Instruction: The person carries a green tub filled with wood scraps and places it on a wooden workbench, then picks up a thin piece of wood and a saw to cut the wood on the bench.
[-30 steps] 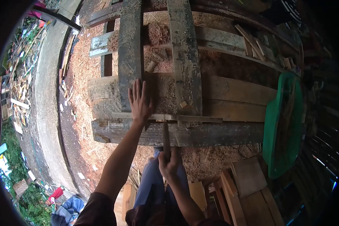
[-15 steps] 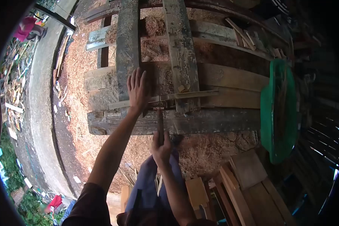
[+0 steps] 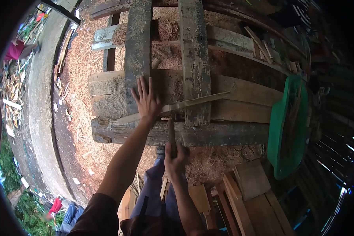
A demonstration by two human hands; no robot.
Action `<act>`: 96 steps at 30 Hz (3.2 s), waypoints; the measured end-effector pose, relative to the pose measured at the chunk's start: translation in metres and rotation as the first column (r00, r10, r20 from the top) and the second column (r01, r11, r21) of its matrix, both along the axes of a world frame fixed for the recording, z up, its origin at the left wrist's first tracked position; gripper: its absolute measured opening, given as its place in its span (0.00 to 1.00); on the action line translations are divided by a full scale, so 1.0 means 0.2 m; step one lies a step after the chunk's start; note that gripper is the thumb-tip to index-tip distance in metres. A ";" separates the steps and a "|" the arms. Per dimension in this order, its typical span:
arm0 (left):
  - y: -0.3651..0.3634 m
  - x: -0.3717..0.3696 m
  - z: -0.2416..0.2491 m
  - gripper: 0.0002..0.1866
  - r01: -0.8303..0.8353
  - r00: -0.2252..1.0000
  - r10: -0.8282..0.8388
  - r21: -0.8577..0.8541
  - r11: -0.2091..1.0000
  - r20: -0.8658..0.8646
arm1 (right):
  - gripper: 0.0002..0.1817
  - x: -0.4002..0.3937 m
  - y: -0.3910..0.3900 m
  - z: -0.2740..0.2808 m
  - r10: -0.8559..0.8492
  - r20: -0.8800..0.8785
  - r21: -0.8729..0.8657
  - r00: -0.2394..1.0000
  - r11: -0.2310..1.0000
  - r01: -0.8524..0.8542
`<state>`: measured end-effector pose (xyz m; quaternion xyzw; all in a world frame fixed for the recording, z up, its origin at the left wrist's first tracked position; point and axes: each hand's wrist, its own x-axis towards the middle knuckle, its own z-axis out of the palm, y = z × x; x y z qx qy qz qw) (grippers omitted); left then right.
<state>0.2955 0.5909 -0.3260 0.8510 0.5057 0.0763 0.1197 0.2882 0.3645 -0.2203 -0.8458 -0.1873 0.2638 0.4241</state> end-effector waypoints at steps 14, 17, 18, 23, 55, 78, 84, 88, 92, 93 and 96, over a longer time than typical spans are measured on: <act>0.02 -0.04 -0.01 0.44 -0.021 0.996 0.021 -0.004 1.000 0.090 | 0.25 -0.01 -0.02 -0.13 -0.023 -0.141 0.006 0.990 1.000 0.024; 0.04 0.01 -0.03 0.45 0.066 0.993 -0.062 0.047 0.997 -0.098 | 0.24 -0.06 -0.03 -0.19 -0.173 -0.179 0.052 0.969 0.981 0.185; 0.01 -0.01 -0.03 0.46 0.097 0.982 -0.081 0.089 0.991 -0.171 | 0.23 -0.07 -0.03 -0.12 -0.102 -0.108 0.057 0.989 0.992 0.108; 0.04 -0.01 0.03 0.43 0.149 0.988 -0.149 -0.006 0.989 -0.048 | 0.21 -0.10 0.00 -0.03 -0.106 -0.194 0.154 0.975 0.979 0.137; 0.05 -0.07 0.03 0.43 0.193 0.981 -0.192 -0.031 0.981 0.032 | 0.26 -0.01 0.08 0.13 -0.143 -0.587 0.103 0.797 0.963 0.249; 0.07 -0.05 0.04 0.40 0.159 0.987 -0.159 0.004 0.987 -0.016 | 0.28 -0.20 -0.04 0.21 -0.213 -0.400 -0.047 0.891 0.976 0.212; 0.07 -0.05 0.06 0.41 0.170 0.985 -0.170 -0.007 0.985 -0.019 | 0.31 -0.17 0.07 0.12 -0.239 -0.346 -0.024 0.907 0.969 0.246; 0.07 -0.05 0.04 0.41 0.168 0.985 -0.168 -0.006 0.986 -0.040 | 0.34 -0.24 0.04 0.25 -0.243 -0.233 -0.053 0.942 0.970 0.237; 0.05 -0.07 0.05 0.41 0.175 0.985 -0.175 -0.002 0.985 0.005 | 0.33 -0.14 0.13 0.15 -0.221 -0.319 -0.070 0.921 0.975 0.210; 0.07 -0.06 0.06 0.41 0.169 0.986 -0.169 -0.019 0.985 -0.010 | 0.32 -0.22 0.09 0.25 -0.251 -0.236 -0.083 0.939 0.968 0.238; 0.07 -0.05 0.06 0.40 0.152 0.988 -0.152 -0.004 0.988 0.002 | 0.32 -0.22 0.08 0.23 -0.203 -0.091 -0.063 0.975 0.978 0.197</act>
